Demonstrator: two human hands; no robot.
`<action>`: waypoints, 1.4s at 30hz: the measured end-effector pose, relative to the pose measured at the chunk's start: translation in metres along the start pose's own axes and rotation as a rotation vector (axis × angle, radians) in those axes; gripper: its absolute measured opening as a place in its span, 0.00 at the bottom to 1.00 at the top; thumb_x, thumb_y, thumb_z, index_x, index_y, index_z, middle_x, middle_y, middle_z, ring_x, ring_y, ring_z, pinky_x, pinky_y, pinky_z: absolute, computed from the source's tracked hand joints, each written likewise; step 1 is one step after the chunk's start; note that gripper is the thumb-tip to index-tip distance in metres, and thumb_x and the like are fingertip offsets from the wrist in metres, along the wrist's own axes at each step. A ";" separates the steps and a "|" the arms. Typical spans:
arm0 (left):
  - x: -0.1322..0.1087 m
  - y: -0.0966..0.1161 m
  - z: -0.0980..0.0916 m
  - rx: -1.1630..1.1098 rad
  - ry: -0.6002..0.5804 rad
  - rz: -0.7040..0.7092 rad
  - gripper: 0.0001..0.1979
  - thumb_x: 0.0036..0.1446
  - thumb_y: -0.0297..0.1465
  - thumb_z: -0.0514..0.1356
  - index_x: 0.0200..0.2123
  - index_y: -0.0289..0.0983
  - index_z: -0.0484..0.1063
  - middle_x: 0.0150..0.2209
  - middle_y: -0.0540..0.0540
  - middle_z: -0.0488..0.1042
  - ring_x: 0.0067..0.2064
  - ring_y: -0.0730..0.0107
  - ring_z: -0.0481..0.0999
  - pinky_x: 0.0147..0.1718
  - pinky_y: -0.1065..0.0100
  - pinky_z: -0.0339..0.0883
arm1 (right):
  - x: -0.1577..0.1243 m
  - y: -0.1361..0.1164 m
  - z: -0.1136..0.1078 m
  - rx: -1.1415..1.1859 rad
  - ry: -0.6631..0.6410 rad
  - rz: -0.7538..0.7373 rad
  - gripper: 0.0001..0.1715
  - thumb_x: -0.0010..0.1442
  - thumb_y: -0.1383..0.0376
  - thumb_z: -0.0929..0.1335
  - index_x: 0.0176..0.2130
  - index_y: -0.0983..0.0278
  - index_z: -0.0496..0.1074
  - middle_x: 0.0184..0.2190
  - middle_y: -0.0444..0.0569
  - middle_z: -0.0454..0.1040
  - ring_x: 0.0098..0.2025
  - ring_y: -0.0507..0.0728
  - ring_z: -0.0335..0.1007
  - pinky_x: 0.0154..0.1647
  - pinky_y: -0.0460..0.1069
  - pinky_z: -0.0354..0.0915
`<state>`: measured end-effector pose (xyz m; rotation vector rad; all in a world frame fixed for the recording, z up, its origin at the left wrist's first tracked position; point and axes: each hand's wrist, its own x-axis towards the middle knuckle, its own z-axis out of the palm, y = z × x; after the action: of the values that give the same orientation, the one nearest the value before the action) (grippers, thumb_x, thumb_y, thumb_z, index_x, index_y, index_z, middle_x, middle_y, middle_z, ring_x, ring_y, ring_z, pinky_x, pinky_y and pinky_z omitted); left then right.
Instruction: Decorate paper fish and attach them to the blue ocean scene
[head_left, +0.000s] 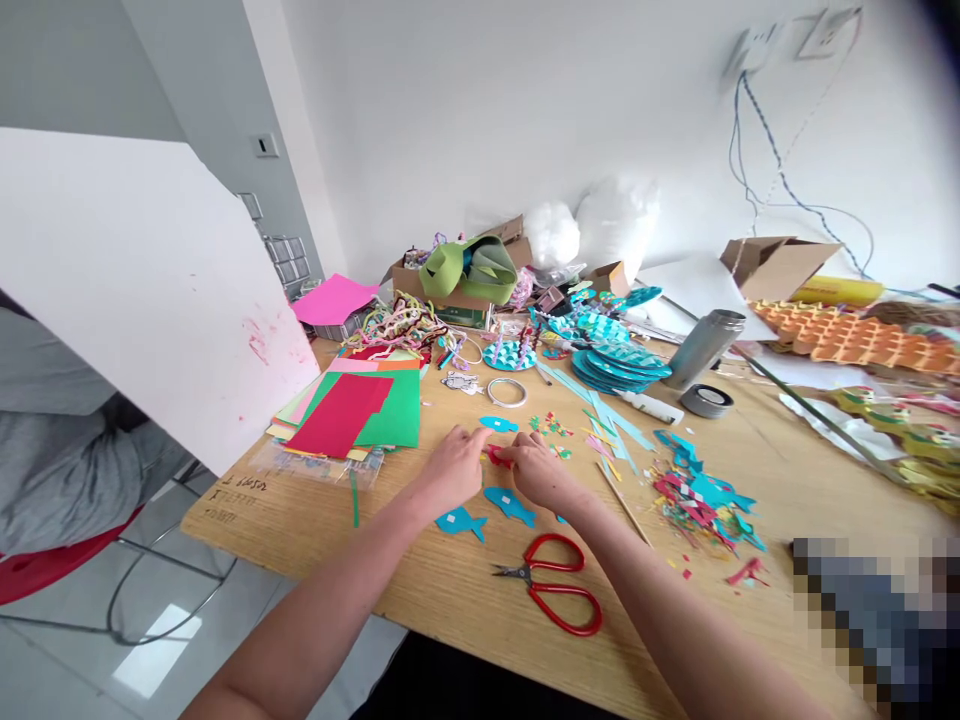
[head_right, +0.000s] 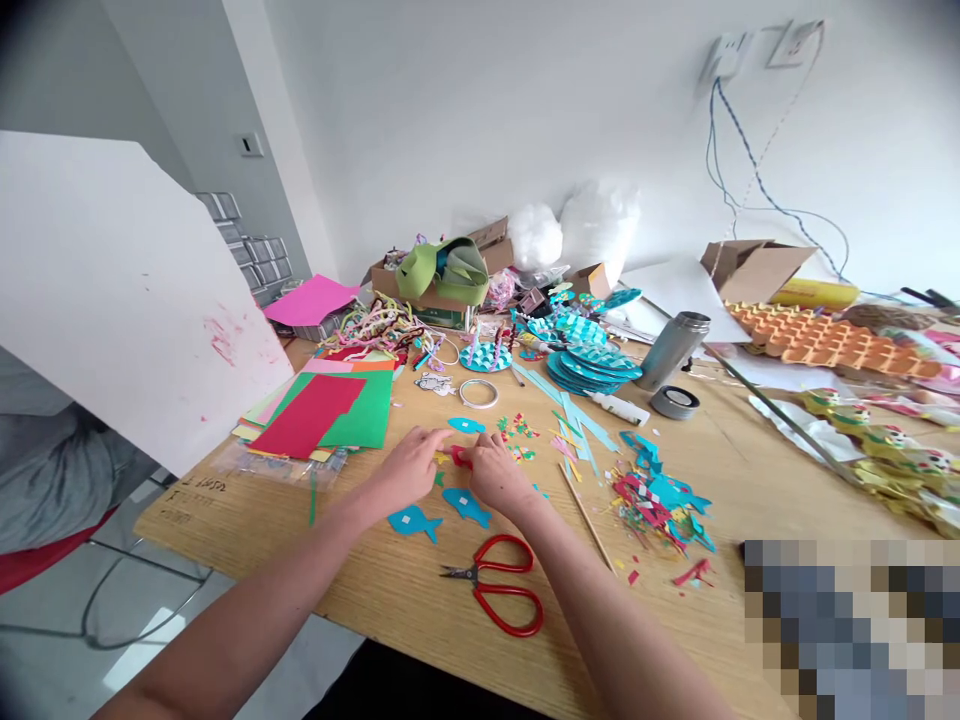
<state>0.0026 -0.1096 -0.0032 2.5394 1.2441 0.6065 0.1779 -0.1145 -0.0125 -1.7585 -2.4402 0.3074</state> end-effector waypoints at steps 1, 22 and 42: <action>0.005 0.002 0.004 0.009 -0.017 0.014 0.27 0.52 0.17 0.48 0.56 0.35 0.62 0.44 0.40 0.74 0.49 0.63 0.70 0.48 0.62 0.66 | 0.001 0.001 0.001 0.014 -0.003 0.008 0.23 0.54 0.77 0.60 0.43 0.66 0.77 0.38 0.56 0.73 0.43 0.59 0.64 0.45 0.50 0.55; 0.015 -0.005 0.019 0.113 -0.099 -0.027 0.24 0.52 0.18 0.49 0.53 0.34 0.65 0.44 0.39 0.71 0.49 0.61 0.68 0.49 0.63 0.63 | 0.041 0.010 -0.007 -0.217 0.025 0.091 0.20 0.64 0.68 0.59 0.50 0.62 0.74 0.46 0.62 0.69 0.52 0.66 0.59 0.47 0.55 0.57; 0.008 -0.007 0.023 0.100 -0.079 -0.021 0.26 0.52 0.17 0.49 0.55 0.33 0.64 0.44 0.38 0.71 0.51 0.60 0.66 0.50 0.63 0.62 | 0.027 0.038 -0.040 0.080 0.013 0.109 0.19 0.64 0.73 0.60 0.47 0.62 0.74 0.42 0.49 0.74 0.44 0.55 0.69 0.45 0.47 0.64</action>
<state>0.0134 -0.0996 -0.0245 2.5997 1.3021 0.4451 0.2132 -0.0736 0.0174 -1.8567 -2.2939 0.3976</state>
